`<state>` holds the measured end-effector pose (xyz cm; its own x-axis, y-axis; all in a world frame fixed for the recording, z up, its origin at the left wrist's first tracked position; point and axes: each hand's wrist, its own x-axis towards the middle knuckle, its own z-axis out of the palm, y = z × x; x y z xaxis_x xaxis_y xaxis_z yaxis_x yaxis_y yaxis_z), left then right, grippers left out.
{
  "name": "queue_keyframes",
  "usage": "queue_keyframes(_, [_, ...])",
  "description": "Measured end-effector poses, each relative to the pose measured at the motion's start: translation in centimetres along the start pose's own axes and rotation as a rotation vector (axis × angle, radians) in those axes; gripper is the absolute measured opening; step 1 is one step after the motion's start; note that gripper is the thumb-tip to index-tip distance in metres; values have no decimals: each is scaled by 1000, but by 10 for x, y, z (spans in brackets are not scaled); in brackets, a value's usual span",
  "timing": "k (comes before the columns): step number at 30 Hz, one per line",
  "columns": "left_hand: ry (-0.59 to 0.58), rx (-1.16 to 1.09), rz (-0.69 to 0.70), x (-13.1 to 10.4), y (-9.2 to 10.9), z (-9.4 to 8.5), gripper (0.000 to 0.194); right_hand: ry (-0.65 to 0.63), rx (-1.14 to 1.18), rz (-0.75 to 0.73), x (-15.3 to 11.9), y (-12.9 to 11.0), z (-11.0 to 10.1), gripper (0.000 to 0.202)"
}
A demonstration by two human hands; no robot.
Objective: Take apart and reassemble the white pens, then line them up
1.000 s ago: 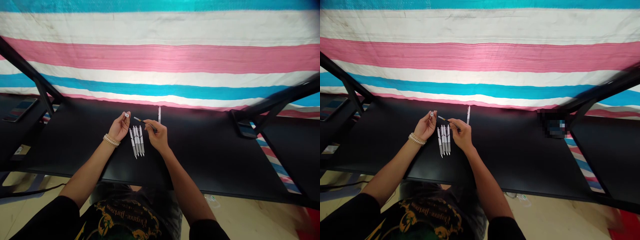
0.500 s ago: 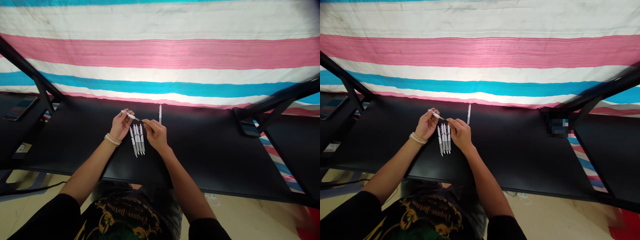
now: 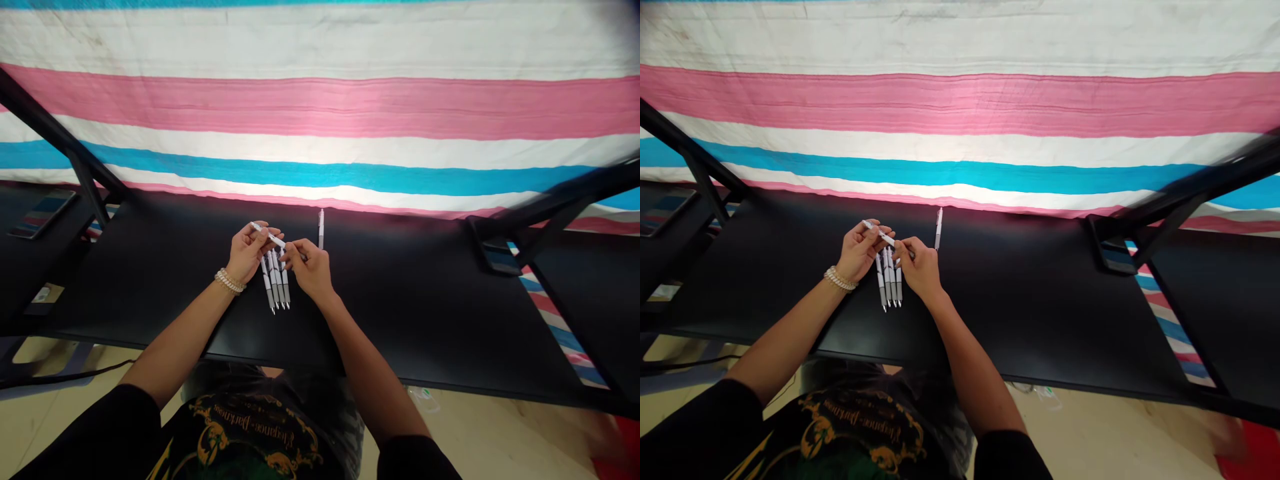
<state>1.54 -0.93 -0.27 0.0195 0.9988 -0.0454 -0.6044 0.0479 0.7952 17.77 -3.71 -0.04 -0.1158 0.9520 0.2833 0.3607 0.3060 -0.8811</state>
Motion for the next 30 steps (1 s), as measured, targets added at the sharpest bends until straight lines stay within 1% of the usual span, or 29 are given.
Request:
queue_keyframes(1, [-2,6,4,1,0,-1,32,-3,42,-1,1,0,-1,29])
queue_keyframes(3, [4,16,26,2,0,-3,32,21,47,-52,2,0,-3,38])
queue_keyframes(4, [6,21,39,2,0,-4,32,25,29,-75,2,1,-4,37])
queue_keyframes(5, [8,25,52,3,-1,-4,32,13,15,-79,2,1,-5,30])
queue_keyframes(6, [7,27,63,3,-1,-5,32,-12,13,-63,2,2,-5,24])
queue_keyframes(7, [5,27,69,4,-1,-6,32,-35,21,-33,1,2,-6,23])
queue_keyframes(9, [2,21,72,4,-2,-6,32,-39,57,12,1,2,-6,25])
queue_keyframes(12, [9,15,70,5,-2,-6,33,-9,87,7,1,2,-6,29])
queue_keyframes(16, [29,8,56,5,-1,-6,31,-41,113,73,0,4,-6,32])
queue_keyframes(21, [38,-18,78,6,0,-7,28,-33,113,79,-1,7,-3,30])
queue_keyframes(25, [61,-10,66,7,0,-8,30,-26,87,87,-1,7,-3,31])
queue_keyframes(30, [30,20,90,8,0,-10,31,-48,79,103,-2,6,-3,32])
